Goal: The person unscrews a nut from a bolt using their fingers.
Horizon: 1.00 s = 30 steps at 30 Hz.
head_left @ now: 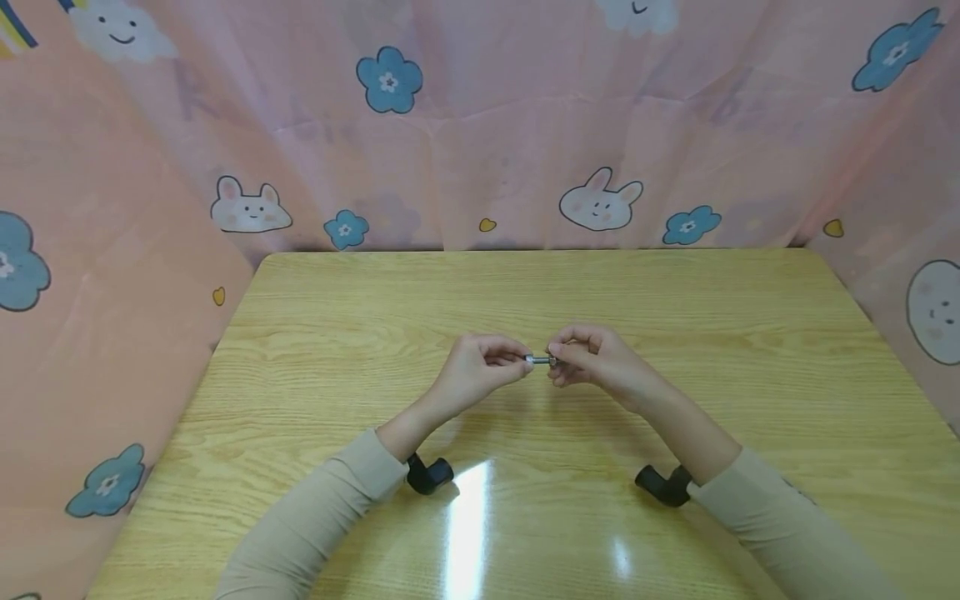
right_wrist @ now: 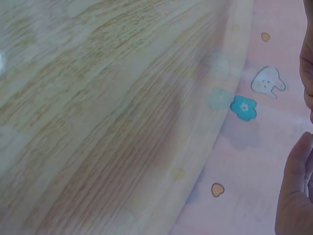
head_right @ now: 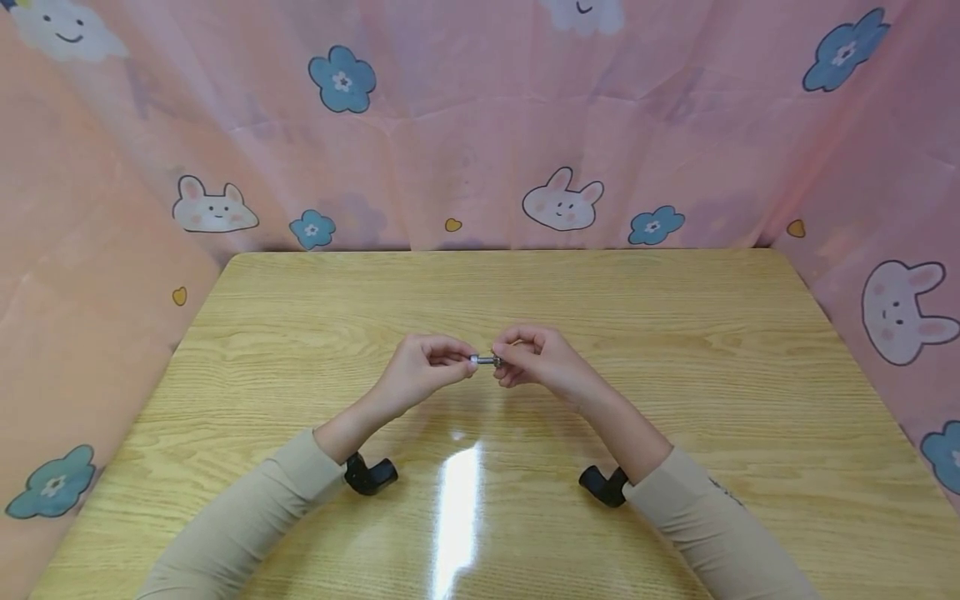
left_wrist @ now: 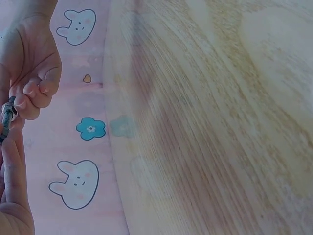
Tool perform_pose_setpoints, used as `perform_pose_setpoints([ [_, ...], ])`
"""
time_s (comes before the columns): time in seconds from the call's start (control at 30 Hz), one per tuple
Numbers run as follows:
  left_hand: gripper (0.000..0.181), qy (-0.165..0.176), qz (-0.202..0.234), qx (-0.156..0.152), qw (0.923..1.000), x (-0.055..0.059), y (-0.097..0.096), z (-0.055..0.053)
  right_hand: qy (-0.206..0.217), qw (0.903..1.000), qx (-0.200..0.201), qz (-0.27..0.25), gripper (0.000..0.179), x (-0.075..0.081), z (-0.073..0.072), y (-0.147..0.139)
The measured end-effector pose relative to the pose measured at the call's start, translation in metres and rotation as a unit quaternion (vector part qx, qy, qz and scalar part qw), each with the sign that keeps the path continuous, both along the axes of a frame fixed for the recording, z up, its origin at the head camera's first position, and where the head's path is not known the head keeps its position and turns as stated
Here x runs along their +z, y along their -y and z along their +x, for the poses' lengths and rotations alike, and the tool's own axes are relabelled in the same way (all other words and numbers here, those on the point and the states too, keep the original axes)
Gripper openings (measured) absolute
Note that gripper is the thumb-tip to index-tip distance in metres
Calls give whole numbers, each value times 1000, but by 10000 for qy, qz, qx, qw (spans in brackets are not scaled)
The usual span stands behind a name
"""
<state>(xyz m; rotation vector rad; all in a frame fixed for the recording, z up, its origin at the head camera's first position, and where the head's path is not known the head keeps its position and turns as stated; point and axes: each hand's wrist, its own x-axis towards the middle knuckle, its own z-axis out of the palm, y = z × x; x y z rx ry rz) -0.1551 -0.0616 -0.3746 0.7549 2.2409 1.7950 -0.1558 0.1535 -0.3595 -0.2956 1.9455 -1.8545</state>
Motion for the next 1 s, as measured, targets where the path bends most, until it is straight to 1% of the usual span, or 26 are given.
perform_pose_setpoints([
  [0.13,14,22,8,-2,10000,0,0,0,-86,9999,43,-72,12,-1,0,-2],
  [0.3,14,20,3,7,10000,-1,0,0,-221,9997,99,-85,19,-2,1,-4],
  [0.4,14,-4,-30,21,10000,-1,0,0,-164,9998,93,-99,16,-1,0,-3],
  [0.53,14,-13,-40,7,10000,-1,0,0,10,9999,106,-112,12,-1,0,-3],
  [0.6,14,16,-20,0,10000,0,0,0,18,9999,115,-104,9,-1,1,-3],
  [0.73,14,43,12,-14,10000,-1,1,0,-130,9997,131,-134,17,-3,1,-4],
  [0.8,14,31,15,-5,10000,-1,1,0,-175,9997,125,-129,16,-3,0,-5],
  [0.9,14,38,16,8,10000,-1,1,0,-78,9999,126,-33,10,-2,0,-4],
  [1.0,14,50,5,22,10000,0,1,0,43,9999,100,63,15,-1,0,-3],
])
